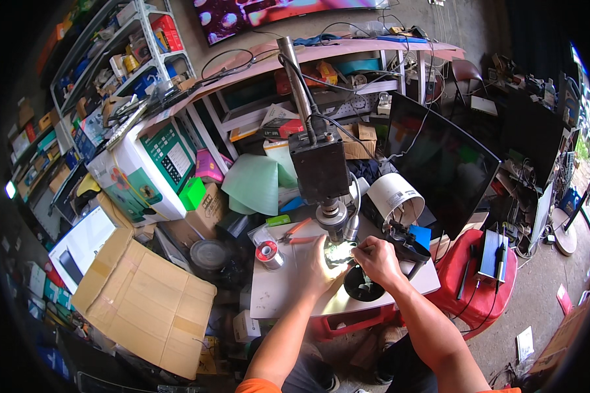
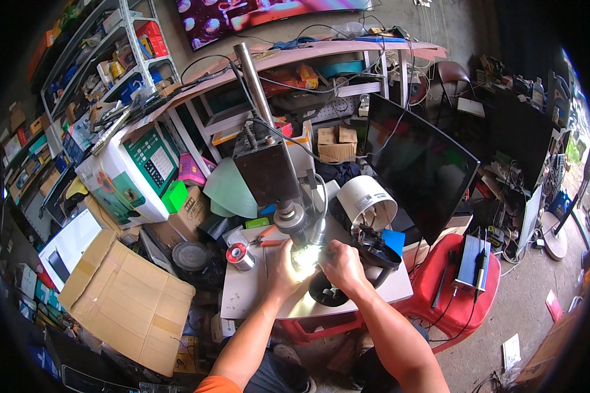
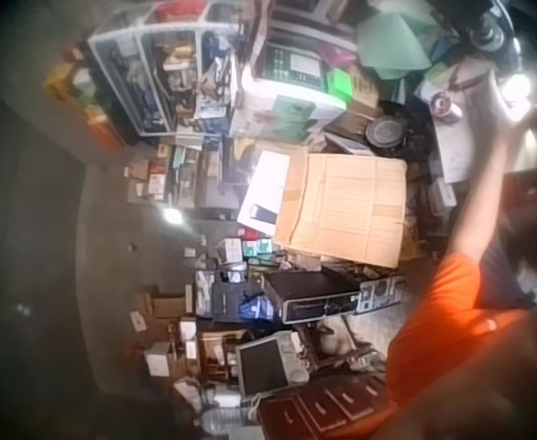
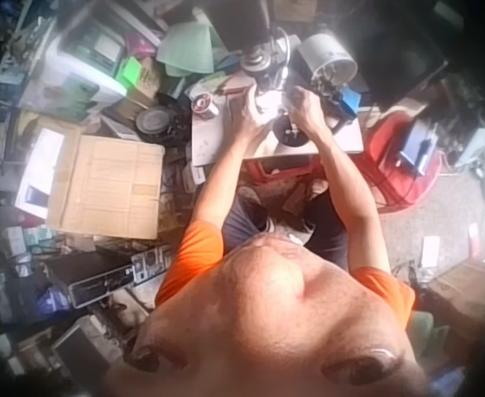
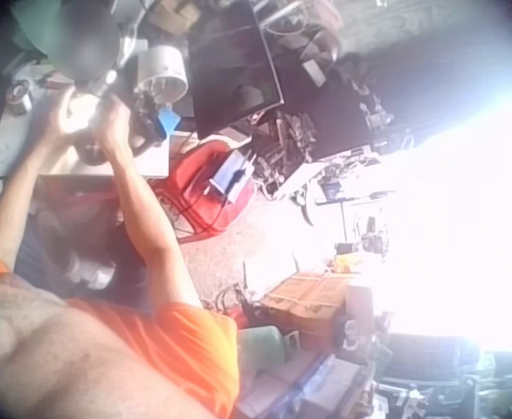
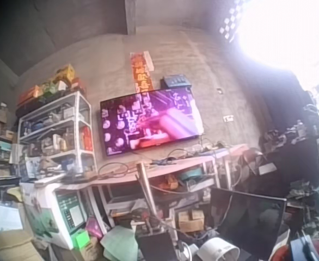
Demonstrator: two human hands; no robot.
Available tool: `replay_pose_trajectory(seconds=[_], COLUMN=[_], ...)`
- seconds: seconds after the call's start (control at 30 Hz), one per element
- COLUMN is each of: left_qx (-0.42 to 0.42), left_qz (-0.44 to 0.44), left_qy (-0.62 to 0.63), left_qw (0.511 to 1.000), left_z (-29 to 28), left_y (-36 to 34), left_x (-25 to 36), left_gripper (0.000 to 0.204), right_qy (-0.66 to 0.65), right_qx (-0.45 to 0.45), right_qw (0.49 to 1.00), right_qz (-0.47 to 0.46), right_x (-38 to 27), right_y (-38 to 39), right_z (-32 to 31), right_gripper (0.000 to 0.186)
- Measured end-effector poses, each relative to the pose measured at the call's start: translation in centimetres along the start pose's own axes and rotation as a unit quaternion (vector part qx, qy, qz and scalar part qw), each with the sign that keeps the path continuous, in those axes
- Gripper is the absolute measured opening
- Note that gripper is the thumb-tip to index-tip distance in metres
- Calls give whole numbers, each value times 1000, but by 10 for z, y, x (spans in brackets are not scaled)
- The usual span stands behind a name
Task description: The person is soldering a circuit board using a soldering iron and solder wire. They are seated on the floor in a cluttered workspace, manipulating the board and tools with both hands.
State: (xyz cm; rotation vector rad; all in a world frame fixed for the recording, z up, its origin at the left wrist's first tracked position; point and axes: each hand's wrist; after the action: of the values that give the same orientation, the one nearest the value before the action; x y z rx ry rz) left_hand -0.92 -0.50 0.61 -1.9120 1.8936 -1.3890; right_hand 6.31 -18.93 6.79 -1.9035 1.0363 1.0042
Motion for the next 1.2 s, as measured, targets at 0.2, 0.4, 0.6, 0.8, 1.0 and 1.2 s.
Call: replay_pose_trajectory(seconds=[0.2, 0.4, 0.6, 0.8, 1.0, 1.2], left_qx=[3, 1, 5, 14, 4, 0], left_qz=[9, 7, 11, 16, 5, 0], left_qy=[1, -10, -7, -6, -15, -11], left_qw=[1000, 1000, 1000, 1000, 1000, 1000], left_z=[1, -2, 0, 0, 0, 1], left_y=[-1, -1, -1, -1, -1, -1], left_x=[-2, 3, 0, 1, 0, -2], left_gripper=[102, 101, 101, 100, 102, 101], right_qy=[-2, 5, -1, 1, 3, 4], right_qx=[-2, -2, -5, -5, -4, -4], right_qw=[1000, 1000, 1000, 1000, 1000, 1000], right_qz=[4, 2, 5, 6, -1, 2], right_x=[-2, -4, -4, -3, -1, -2], right_y=[0, 0, 0, -1, -1, -2], right_z=[-1, -3, -3, -2, -1, -1], right_gripper=[25, 26, 25, 25, 24, 25])
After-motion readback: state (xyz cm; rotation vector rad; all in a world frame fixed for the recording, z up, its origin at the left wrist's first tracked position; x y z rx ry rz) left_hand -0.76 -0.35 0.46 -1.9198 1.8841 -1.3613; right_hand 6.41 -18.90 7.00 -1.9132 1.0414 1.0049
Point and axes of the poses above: each hand's wrist, its own y-axis away from the middle knuckle, its own z-axis out of the palm, x = y × z, and after that the axes turned 1 degree about x, right-handed
